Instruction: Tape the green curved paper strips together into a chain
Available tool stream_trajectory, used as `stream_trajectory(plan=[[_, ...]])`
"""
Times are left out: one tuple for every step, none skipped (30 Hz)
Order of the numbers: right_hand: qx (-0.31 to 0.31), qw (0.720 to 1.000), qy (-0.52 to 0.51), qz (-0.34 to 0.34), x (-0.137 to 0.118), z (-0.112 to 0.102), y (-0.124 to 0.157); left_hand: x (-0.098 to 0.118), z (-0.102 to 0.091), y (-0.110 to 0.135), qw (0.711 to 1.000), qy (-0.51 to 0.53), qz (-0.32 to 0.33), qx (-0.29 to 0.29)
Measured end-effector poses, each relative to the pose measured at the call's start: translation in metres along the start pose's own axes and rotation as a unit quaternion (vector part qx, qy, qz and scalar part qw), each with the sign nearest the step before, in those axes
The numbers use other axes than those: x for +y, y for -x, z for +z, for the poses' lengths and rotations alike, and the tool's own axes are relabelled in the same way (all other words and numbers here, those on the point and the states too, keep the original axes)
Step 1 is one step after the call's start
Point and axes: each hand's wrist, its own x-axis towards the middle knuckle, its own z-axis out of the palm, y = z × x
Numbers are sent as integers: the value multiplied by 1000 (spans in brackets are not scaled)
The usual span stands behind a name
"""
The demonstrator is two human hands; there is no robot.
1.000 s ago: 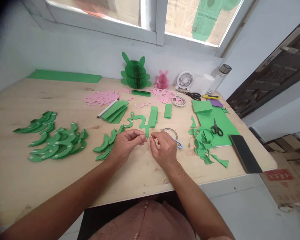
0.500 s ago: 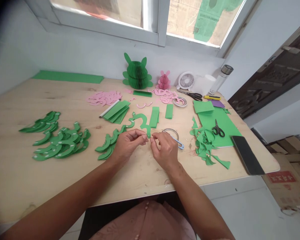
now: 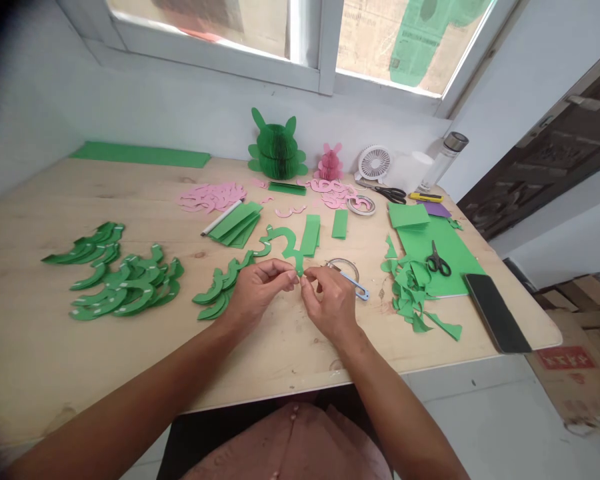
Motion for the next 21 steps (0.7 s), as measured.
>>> stream_trajectory(plan=[[-8,1000,-15,16,0,0,0,0,0,0,1000,1,1,-3],[-15,999,-33,36,-1,0,-1,-1,0,0,1000,1,2,-8],[-20,997,-54,58,-1,0,-1,-1,0,0,1000,2,4,-15],[-23,993,-77,81,-1,-1,-1,-2,0,0,1000,3,5,-21],[-26,989,-100,104,0,-1,-1,-3,0,0,1000,5,5,-27],[-27,984,-122,124,0,-1,-1,-3,1,0,999,7,5,-30],[-27,980,-141,141,0,-1,-2,-3,1,0,999,8,5,-32],[-28,975,-157,154,1,-1,-2,-4,1,0,999,10,4,-31],[-30,971,-170,163,1,-2,-2,-3,1,0,999,12,2,-30],[-33,968,-182,170,2,-2,-2,-3,1,0,999,13,1,-29],[-36,965,-192,174,2,-2,-2,-2,1,1,999,13,-1,-30],[-39,962,-202,179,3,-2,-3,-2,1,1,999,13,-2,-33],[-41,960,-210,182,4,-2,-3,-2,1,1,999,12,-3,-34],[-41,957,-217,186,5,-2,-3,-2,1,1,999,12,-3,-35],[-41,956,-221,189,6,-2,-3,-2,1,0,999,11,-3,-31],[-40,954,-225,192,6,-2,-3,-3,1,0,1000,12,-5,-26],[-40,954,-227,194,6,-2,-4,-4,0,-1,1000,14,-7,-18],[-39,953,-229,196,7,-3,-4,-5,0,-1,1000,19,-11,-10],[-38,952,-233,197,7,-3,-4,-6,0,-2,1000,26,-15,-2],[-36,950,-236,198,6,-4,-4,-7,-1,-3,999,36,-18,7],[-36,949,-240,200,6,-5,-4,-8,-1,-4,998,49,-21,17]])
